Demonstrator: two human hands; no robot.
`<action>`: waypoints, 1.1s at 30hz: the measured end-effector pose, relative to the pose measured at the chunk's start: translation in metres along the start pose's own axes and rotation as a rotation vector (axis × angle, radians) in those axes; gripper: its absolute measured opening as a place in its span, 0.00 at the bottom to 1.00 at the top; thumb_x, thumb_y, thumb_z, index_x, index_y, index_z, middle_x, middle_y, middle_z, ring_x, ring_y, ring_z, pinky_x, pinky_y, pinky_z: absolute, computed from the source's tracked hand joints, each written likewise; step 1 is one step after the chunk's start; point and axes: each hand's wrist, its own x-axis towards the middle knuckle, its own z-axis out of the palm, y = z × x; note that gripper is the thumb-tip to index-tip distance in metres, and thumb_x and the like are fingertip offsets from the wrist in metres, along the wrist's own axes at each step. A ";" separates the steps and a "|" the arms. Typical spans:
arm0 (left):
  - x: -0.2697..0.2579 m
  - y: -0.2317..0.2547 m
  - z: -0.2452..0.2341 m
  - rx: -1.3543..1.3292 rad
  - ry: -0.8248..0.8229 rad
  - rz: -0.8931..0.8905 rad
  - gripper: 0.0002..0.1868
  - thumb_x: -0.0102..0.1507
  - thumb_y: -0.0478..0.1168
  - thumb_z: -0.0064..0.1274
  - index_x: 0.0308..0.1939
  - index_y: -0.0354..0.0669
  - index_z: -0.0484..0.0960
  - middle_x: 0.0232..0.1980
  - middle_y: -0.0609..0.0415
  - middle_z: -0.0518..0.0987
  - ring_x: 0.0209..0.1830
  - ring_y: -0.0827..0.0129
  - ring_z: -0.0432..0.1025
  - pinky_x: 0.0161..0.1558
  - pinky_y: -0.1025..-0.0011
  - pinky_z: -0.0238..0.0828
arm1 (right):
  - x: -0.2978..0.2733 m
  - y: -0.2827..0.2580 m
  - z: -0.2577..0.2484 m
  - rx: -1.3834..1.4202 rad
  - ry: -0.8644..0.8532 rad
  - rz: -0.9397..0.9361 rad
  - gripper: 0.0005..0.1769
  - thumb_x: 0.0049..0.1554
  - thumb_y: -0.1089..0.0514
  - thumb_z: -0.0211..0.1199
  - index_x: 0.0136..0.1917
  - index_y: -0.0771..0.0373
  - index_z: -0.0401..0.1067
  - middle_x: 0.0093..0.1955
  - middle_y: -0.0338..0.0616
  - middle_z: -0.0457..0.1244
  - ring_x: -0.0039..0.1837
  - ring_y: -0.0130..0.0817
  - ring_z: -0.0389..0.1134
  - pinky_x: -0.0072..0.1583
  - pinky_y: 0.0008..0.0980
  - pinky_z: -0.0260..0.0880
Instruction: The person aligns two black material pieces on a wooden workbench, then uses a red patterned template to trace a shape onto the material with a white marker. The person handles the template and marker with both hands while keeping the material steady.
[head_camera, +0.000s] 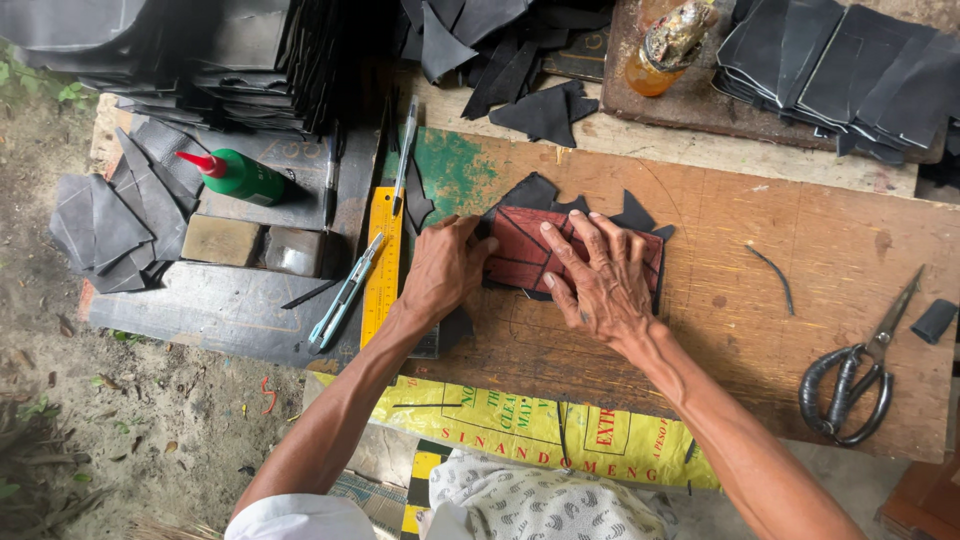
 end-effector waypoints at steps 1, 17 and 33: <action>0.000 0.002 0.001 0.008 -0.024 -0.017 0.13 0.60 0.37 0.63 0.42 0.30 0.80 0.36 0.36 0.79 0.33 0.44 0.75 0.36 0.53 0.71 | -0.001 0.000 0.001 -0.004 0.005 -0.001 0.35 0.60 0.41 0.57 0.78 0.51 0.61 0.77 0.56 0.51 0.74 0.56 0.51 0.68 0.58 0.50; 0.015 0.014 0.068 0.236 -0.274 0.631 0.28 0.62 0.38 0.55 0.67 0.48 0.76 0.76 0.42 0.62 0.59 0.52 0.68 0.60 0.58 0.67 | -0.009 0.026 0.017 0.447 0.369 0.086 0.25 0.64 0.61 0.54 0.72 0.66 0.58 0.73 0.58 0.56 0.74 0.46 0.60 0.75 0.48 0.64; 0.014 0.026 0.056 0.195 -0.389 0.566 0.26 0.64 0.36 0.52 0.67 0.49 0.76 0.75 0.43 0.60 0.63 0.51 0.65 0.62 0.57 0.62 | -0.082 0.055 -0.013 0.890 0.248 0.525 0.42 0.55 0.79 0.51 0.81 0.65 0.51 0.72 0.58 0.59 0.62 0.39 0.64 0.64 0.34 0.69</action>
